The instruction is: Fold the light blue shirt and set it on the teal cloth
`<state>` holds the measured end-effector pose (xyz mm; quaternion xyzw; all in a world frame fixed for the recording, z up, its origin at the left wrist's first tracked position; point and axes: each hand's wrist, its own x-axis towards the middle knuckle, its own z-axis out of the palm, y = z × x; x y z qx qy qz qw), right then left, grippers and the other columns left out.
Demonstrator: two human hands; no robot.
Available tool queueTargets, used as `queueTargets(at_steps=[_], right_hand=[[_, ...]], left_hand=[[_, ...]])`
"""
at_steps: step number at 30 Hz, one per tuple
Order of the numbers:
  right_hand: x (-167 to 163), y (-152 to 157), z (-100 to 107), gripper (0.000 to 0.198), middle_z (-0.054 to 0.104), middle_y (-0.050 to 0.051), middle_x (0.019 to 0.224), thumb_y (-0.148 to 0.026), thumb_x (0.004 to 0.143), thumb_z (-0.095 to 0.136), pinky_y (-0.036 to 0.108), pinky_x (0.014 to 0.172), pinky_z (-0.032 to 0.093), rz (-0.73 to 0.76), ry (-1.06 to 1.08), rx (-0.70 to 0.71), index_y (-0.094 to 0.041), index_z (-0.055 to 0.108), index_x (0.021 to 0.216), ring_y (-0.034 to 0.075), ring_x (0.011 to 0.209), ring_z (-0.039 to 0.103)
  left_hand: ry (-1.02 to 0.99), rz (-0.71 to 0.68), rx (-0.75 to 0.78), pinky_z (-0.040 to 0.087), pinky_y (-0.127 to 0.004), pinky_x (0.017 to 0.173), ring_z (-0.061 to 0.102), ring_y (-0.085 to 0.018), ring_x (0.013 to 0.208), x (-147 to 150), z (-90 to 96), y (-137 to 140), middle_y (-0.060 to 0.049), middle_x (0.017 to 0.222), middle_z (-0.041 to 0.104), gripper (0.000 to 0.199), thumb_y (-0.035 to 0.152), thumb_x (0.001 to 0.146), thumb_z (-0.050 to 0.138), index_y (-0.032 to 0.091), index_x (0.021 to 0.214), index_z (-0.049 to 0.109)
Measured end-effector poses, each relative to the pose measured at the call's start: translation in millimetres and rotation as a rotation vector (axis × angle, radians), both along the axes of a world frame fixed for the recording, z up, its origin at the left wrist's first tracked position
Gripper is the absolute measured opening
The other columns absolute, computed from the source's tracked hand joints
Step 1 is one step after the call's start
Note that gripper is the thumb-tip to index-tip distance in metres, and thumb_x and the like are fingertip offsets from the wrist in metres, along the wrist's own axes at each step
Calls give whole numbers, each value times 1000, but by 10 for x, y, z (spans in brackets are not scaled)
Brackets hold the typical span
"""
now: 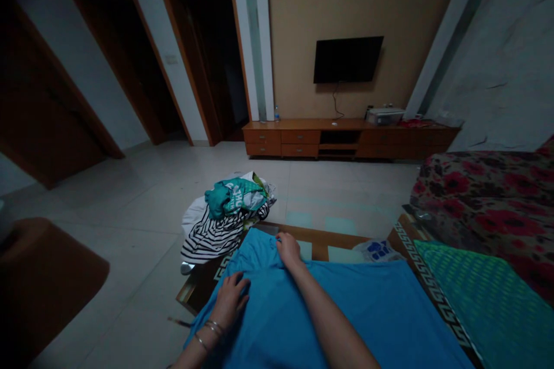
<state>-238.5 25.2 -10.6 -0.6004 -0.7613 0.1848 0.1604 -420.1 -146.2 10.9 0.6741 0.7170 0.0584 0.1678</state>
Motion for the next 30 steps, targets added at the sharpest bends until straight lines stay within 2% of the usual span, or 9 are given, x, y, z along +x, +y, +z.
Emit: queueTargets(at_steps=[2,6,11,15,17,22,26,30], right_hand=[[-132,0,1,25,65,7,102,-28,80,63,23,72,39,45,-6,1,-24,66,103,18,96,60],[-205,88,-9,15,65,9,96,-25,69,71,23,66,37,37,-25,-34,-19,69,83,19,90,59],[18,229,12,16,68,7,90,-33,74,65,22,59,36,-18,-15,-57,-19,68,81,16,78,60],[135,195,33,8,69,11,87,-25,74,62,25,61,38,-68,-65,-69,-19,67,76,20,78,63],[129,146,39,10,68,14,95,-23,74,62,28,67,41,-87,-91,-59,-18,67,81,24,89,63],[49,70,41,38,64,19,108,-38,74,68,37,78,44,-120,-109,-68,-15,63,104,32,104,60],[102,77,14,44,63,17,111,-42,74,68,35,81,43,-136,-69,-115,-16,60,109,30,106,59],[234,72,-52,37,65,11,106,-39,78,63,29,77,42,-142,49,-136,-17,58,107,24,101,61]], left_hand=[[-18,18,2,35,-42,97,39,-30,123,-13,-13,19,-8,136,44,42,18,76,51,25,117,59],[-90,18,25,34,-41,100,39,-28,124,-60,-51,31,-8,136,44,38,19,75,53,25,112,61],[-110,-2,26,33,-41,103,42,-27,121,-92,-50,58,-9,132,47,34,18,74,55,22,107,62],[-70,-15,-15,37,-36,99,51,-24,110,-106,21,220,-11,118,56,27,17,78,55,18,104,63],[-19,-9,20,39,-34,96,53,-23,106,-115,83,389,-11,109,59,25,17,81,51,16,103,63],[79,31,163,36,-31,97,52,-21,110,-129,162,1048,-12,112,60,31,10,83,45,13,109,61],[124,91,158,37,-30,95,54,-22,109,-99,62,1589,-14,110,62,28,10,84,46,11,107,62],[164,166,163,39,-31,90,56,-24,105,-48,-98,1926,-16,110,63,31,14,83,51,10,113,59]])
